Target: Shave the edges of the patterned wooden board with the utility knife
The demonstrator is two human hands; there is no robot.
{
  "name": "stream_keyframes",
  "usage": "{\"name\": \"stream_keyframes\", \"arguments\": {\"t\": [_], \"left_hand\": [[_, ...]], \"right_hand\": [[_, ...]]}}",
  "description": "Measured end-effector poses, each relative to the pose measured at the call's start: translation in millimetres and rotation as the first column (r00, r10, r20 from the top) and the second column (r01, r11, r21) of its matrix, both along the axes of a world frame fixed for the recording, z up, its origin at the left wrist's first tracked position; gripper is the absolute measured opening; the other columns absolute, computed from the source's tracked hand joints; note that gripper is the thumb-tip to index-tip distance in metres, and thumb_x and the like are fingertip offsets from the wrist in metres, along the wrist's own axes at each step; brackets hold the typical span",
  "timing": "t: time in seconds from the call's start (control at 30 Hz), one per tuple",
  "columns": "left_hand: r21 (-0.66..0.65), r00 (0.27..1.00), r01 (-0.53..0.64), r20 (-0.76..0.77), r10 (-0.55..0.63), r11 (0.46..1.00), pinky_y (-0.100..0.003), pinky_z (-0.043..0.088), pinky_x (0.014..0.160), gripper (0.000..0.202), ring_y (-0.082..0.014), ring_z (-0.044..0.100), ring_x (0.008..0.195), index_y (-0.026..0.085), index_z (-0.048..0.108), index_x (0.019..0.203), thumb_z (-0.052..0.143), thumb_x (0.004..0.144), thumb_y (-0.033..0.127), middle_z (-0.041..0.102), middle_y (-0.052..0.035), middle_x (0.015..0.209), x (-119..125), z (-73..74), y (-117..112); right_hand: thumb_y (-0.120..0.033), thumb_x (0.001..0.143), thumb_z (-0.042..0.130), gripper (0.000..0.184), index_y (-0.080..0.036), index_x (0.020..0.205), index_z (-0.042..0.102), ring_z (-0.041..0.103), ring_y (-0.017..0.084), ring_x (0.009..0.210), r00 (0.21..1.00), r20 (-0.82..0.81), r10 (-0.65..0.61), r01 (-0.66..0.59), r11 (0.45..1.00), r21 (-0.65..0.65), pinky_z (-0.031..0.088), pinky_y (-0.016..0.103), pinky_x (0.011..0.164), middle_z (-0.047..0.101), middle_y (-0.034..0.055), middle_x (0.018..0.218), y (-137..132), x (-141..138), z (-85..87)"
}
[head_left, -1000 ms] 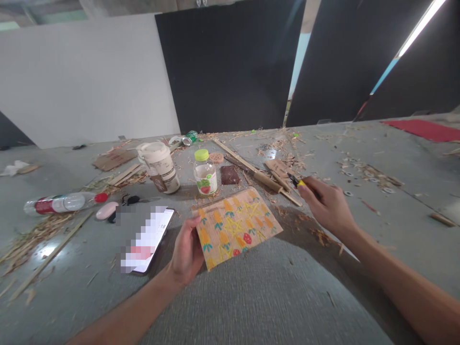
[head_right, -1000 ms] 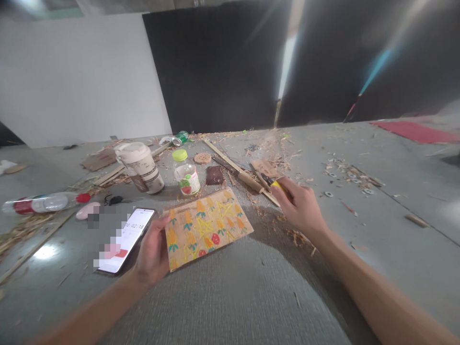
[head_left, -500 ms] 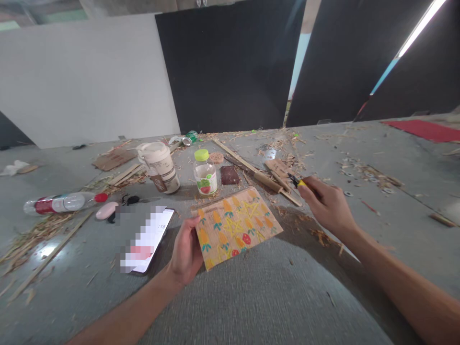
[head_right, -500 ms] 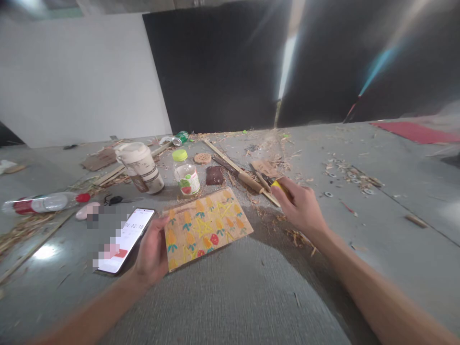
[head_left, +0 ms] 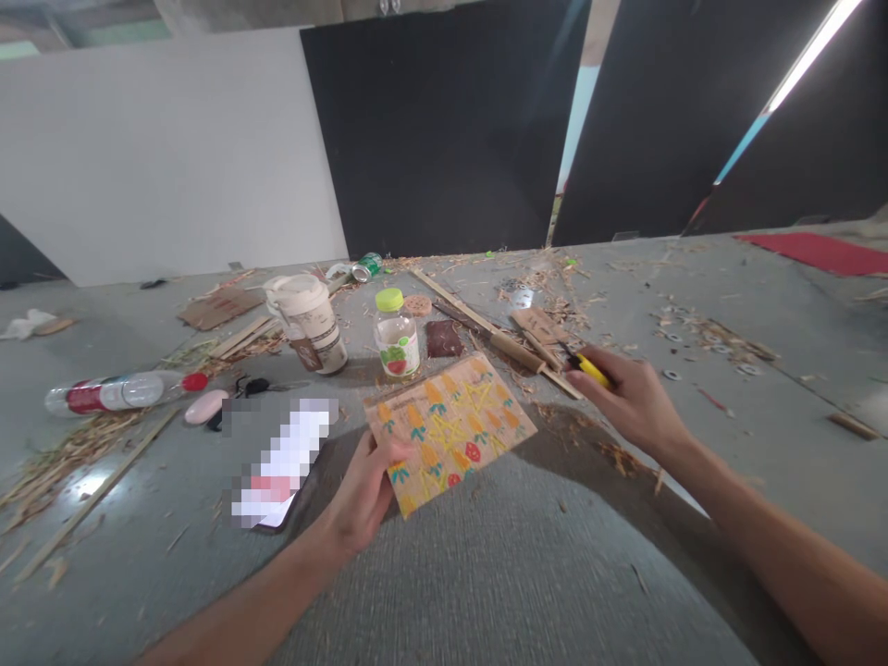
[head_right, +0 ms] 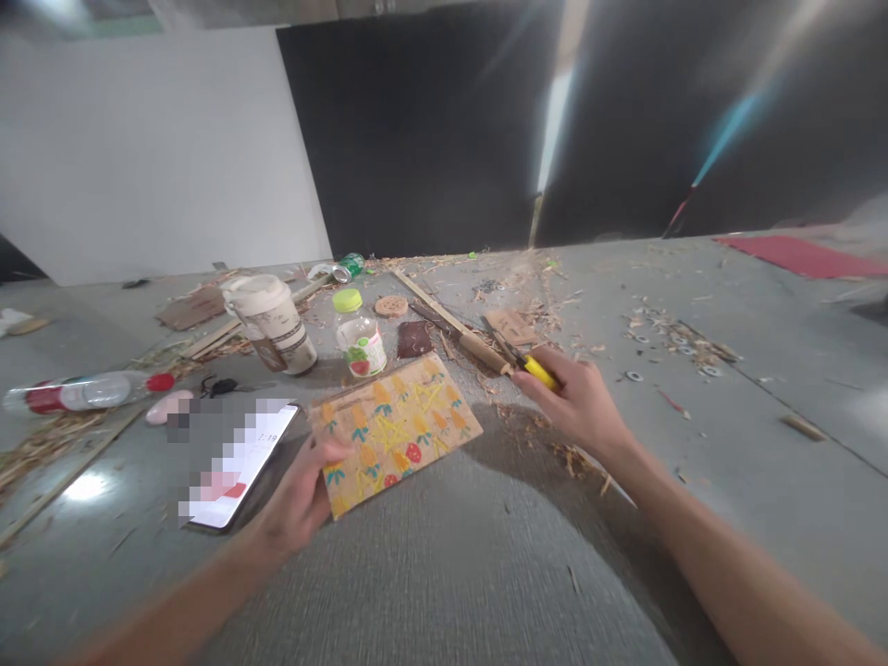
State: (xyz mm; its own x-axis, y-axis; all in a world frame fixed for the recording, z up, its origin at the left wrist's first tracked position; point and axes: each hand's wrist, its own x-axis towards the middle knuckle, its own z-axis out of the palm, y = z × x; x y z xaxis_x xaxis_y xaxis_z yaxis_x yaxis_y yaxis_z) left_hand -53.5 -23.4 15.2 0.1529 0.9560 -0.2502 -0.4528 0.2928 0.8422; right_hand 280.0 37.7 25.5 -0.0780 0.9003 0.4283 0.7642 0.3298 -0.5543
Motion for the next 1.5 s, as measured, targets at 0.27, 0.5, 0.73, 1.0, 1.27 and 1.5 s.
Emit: {"name": "stream_keyframes", "arguments": {"t": [0.27,0.5,0.73,1.0,1.27,1.5], "left_hand": [[0.627,0.720,0.562,-0.692,0.054,0.540,-0.044,0.019,0.127,0.038,-0.0256,0.051,0.139,0.023,0.071,0.128,0.065,0.092,0.012,0.066,-0.0072,0.135,-15,25.6,10],[0.568,0.365,0.823,-0.571,0.736,0.032,-0.042,0.015,0.129,0.053,-0.0176,0.034,0.150,0.019,0.032,0.159,0.030,0.107,0.006,0.052,-0.0061,0.151,-20,10.7,20],[0.755,0.446,0.631,-0.542,0.712,0.179,-0.056,0.034,0.119,0.085,-0.0330,0.033,0.150,0.024,0.007,0.165,0.057,0.097,0.012,0.028,-0.0164,0.164,-20,3.5,20],[0.693,0.351,0.579,-0.688,0.636,0.430,-0.054,0.036,0.119,0.082,-0.0294,0.037,0.146,0.025,0.014,0.164,0.051,0.094,0.004,0.038,-0.0142,0.159,-19,-6.4,26],[0.680,0.357,0.564,-0.713,0.603,0.469,-0.055,0.037,0.118,0.086,-0.0298,0.039,0.145,0.026,0.016,0.164,0.051,0.089,0.002,0.040,-0.0135,0.158,-19,-8.2,27],[0.686,0.374,0.525,-0.718,0.587,0.504,-0.055,0.037,0.119,0.090,-0.0292,0.040,0.145,0.028,0.019,0.163,0.057,0.085,0.001,0.041,-0.0116,0.158,-18,-10.8,28]], "right_hand": [[-0.066,0.098,0.044,0.051,-0.019,0.084,0.059,0.034,0.010,0.049,0.726,-0.638,0.256,-0.556,0.765,-0.326,0.025,0.026,0.043,0.047,-0.0016,0.063,-5,-7,-16.1],[-0.063,0.095,0.053,0.052,-0.019,0.067,0.052,0.035,0.009,0.051,0.717,-0.646,0.263,-0.588,0.726,-0.357,0.024,0.025,0.045,0.045,-0.0015,0.057,-9,-6,-27.1],[-0.053,0.085,0.074,0.047,-0.020,0.068,0.045,0.031,0.007,0.051,0.748,-0.645,0.156,-0.529,0.727,-0.438,0.019,0.025,0.046,0.038,-0.0058,0.058,-11,-18,-17.3],[-0.054,0.084,0.074,0.046,-0.020,0.069,0.047,0.034,0.007,0.053,0.765,-0.635,0.108,-0.489,0.739,-0.463,0.020,0.026,0.048,0.040,-0.0053,0.061,-14,-26,-14.7],[-0.053,0.086,0.072,0.043,-0.020,0.070,0.050,0.036,0.008,0.053,0.797,-0.595,0.100,-0.457,0.745,-0.486,0.023,0.026,0.048,0.045,-0.0044,0.061,-13,-27,-14.1],[-0.053,0.087,0.071,0.042,-0.019,0.070,0.052,0.037,0.008,0.051,0.810,-0.577,0.102,-0.442,0.753,-0.488,0.024,0.027,0.048,0.048,-0.0036,0.060,-12,-24,-15.3]]}}
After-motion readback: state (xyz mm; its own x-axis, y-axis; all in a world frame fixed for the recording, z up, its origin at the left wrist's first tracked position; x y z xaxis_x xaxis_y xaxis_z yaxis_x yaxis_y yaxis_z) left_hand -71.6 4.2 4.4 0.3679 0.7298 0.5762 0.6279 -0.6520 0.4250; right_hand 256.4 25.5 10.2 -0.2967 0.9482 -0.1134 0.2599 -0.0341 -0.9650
